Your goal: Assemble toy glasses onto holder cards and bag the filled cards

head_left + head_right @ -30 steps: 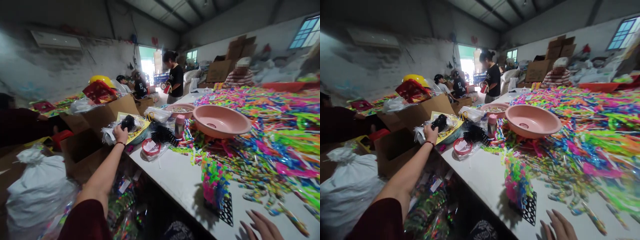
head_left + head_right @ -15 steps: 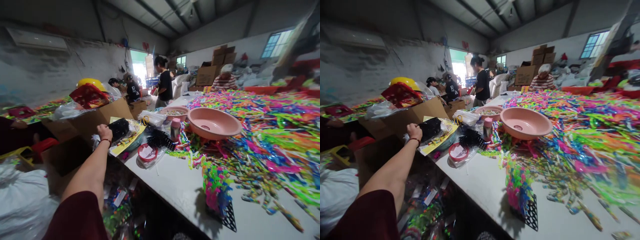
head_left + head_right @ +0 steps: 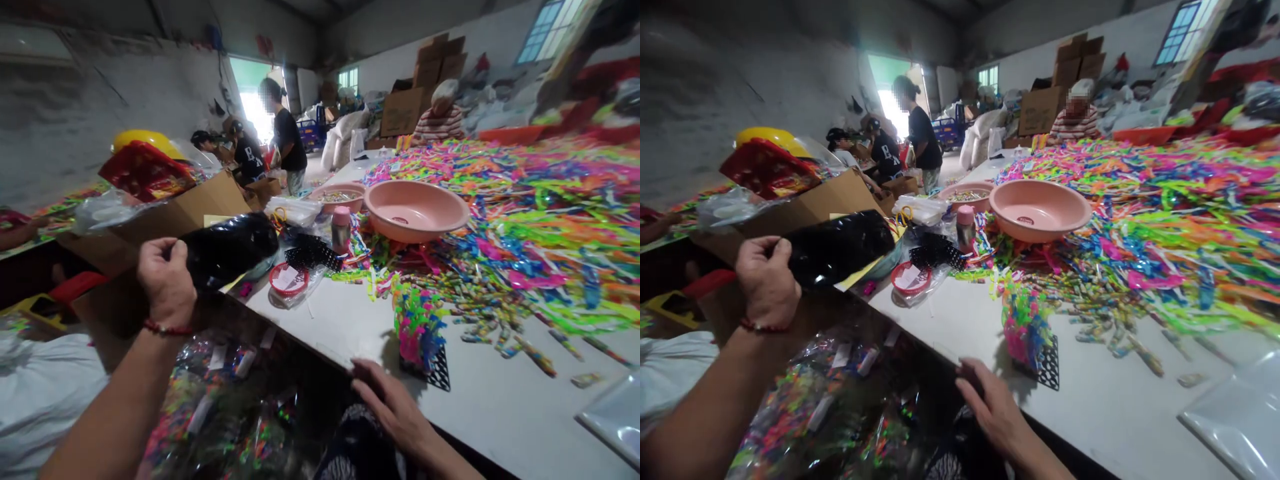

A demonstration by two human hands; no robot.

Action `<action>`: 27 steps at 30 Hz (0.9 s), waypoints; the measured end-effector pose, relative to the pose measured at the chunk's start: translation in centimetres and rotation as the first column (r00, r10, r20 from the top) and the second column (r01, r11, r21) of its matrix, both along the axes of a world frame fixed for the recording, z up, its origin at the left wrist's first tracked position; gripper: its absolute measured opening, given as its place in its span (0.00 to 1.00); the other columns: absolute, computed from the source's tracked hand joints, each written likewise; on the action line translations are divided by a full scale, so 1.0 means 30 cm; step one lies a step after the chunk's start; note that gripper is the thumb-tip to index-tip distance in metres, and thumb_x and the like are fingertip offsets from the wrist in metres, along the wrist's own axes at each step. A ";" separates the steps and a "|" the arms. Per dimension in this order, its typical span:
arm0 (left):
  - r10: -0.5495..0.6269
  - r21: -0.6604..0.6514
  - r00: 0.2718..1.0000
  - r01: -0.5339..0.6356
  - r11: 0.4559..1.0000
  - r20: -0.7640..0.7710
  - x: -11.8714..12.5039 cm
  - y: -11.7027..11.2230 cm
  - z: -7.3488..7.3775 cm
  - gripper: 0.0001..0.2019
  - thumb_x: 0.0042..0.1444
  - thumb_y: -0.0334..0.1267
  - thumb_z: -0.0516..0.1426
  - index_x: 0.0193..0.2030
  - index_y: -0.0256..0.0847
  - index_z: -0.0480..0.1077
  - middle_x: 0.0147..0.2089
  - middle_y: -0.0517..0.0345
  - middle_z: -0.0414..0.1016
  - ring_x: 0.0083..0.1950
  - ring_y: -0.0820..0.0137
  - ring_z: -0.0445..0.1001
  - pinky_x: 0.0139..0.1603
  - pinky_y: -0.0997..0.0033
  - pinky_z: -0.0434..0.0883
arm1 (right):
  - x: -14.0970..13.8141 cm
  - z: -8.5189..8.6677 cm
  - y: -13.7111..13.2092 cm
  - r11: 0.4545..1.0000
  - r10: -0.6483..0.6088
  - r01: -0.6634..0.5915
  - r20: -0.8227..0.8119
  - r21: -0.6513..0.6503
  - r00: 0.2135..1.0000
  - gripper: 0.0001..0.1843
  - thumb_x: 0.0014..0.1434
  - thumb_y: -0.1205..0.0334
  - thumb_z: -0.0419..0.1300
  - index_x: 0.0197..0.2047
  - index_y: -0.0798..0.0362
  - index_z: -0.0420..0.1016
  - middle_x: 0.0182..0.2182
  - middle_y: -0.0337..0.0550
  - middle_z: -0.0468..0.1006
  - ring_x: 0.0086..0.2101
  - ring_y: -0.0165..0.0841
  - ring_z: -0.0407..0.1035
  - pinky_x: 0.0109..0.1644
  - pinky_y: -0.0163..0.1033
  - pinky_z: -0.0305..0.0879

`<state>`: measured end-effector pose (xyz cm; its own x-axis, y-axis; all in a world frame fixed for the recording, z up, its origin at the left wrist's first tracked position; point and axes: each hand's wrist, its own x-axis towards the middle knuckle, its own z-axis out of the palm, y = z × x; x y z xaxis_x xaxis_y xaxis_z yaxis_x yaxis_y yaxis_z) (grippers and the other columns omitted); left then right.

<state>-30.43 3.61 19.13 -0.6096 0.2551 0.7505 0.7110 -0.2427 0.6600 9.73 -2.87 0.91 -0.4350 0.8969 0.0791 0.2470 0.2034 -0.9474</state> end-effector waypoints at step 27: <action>-0.453 -0.462 0.702 0.707 0.536 0.549 0.560 0.043 -0.640 0.19 0.59 0.52 0.56 0.46 0.38 0.71 0.34 0.55 0.71 0.29 0.71 0.68 0.30 0.74 0.67 | -0.247 -0.044 0.533 0.876 -0.332 0.309 0.000 0.370 0.943 0.11 0.61 0.62 0.58 0.34 0.51 0.82 0.31 0.42 0.75 0.35 0.33 0.69 0.43 0.37 0.64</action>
